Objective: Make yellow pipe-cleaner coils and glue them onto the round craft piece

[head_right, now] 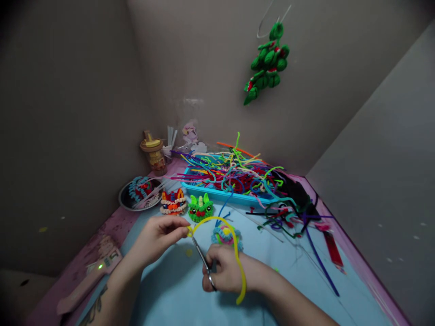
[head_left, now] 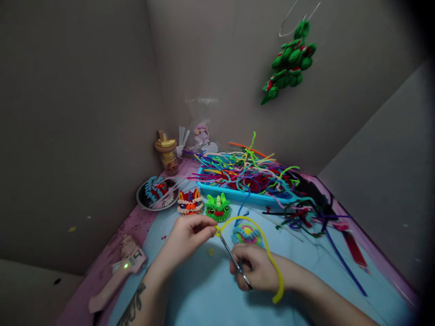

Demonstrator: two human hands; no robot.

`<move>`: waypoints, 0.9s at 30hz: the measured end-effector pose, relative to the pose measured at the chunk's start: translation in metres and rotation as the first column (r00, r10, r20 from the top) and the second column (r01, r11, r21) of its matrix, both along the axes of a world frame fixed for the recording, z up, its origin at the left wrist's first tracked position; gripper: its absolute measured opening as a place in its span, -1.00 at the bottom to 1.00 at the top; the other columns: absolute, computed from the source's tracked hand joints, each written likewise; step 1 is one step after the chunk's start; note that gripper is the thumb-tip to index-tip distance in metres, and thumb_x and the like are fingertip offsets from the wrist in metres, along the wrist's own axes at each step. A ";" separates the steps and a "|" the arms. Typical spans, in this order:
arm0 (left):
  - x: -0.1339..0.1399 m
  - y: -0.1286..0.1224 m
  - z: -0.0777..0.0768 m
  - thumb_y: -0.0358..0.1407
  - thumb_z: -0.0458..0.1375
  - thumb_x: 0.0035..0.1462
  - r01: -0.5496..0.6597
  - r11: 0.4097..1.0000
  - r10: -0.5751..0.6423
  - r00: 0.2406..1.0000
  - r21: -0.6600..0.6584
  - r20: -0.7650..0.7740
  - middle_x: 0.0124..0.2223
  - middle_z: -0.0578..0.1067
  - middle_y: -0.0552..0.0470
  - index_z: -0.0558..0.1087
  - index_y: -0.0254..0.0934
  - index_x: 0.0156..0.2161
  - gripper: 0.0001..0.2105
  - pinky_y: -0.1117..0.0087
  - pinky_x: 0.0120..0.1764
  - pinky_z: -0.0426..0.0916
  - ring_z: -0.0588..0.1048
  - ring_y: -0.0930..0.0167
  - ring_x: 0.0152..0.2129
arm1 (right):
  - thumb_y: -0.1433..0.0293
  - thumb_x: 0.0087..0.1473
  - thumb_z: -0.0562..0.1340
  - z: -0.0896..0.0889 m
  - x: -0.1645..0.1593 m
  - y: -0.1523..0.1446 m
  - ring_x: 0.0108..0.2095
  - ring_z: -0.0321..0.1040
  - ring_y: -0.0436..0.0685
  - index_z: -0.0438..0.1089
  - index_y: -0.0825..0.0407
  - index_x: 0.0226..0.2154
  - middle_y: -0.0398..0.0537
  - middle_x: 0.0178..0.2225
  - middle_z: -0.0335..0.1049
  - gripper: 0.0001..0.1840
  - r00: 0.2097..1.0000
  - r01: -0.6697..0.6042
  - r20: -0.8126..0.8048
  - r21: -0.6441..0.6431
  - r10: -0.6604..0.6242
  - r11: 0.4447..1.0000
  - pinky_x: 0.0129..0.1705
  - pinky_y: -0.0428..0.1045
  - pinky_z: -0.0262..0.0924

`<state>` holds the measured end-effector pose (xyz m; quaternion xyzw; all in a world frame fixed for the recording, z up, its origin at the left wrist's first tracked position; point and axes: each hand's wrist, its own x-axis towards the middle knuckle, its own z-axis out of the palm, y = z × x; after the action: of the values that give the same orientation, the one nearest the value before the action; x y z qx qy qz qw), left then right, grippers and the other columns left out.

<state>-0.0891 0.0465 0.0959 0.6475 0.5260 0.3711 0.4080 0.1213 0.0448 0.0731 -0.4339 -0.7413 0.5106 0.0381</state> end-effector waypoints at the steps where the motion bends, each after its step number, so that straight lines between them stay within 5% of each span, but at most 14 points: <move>1: 0.000 0.000 0.000 -0.31 0.18 0.02 0.004 1.000 -0.004 1.000 -0.003 -0.001 -0.40 0.59 0.00 0.56 -0.33 -0.33 -0.85 0.52 -0.41 0.33 0.48 0.44 -0.49 | 0.50 -0.30 0.27 0.000 0.000 0.000 -0.56 0.05 -0.11 0.37 0.09 -0.50 -0.24 -0.51 0.22 -0.85 1.000 -0.001 -0.003 0.010 0.001 1.000 -0.53 -0.18 -0.02; 12: 0.001 0.001 0.002 -0.31 0.18 -0.01 -0.036 0.999 0.037 0.999 -0.020 0.015 -0.43 0.59 0.01 0.57 -0.31 -0.36 -0.85 0.50 -0.45 0.34 0.49 0.43 -0.52 | 0.46 -0.33 0.28 -0.007 0.001 0.004 -0.59 -0.05 -0.11 0.13 0.05 -0.67 -0.30 -0.64 0.07 -0.74 1.000 0.027 0.008 -0.002 -0.027 1.000 -0.60 -0.17 -0.16; 27: -0.002 0.001 0.005 -0.29 0.20 -0.04 -0.121 0.993 0.121 0.992 -0.004 0.047 -0.43 0.59 0.00 0.56 -0.30 -0.38 -0.86 0.49 -0.45 0.36 0.51 0.41 -0.50 | 0.47 -0.28 0.22 -0.011 -0.006 0.005 -0.60 0.11 -0.07 0.20 0.07 -0.72 -0.24 -0.68 0.22 -0.83 0.989 0.110 -0.077 -0.166 -0.124 0.980 -0.55 -0.15 -0.04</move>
<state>-0.0909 0.0476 0.1014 0.6052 0.5547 0.4099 0.3975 0.1148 0.0497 0.0624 -0.4558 -0.6685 0.5841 0.0649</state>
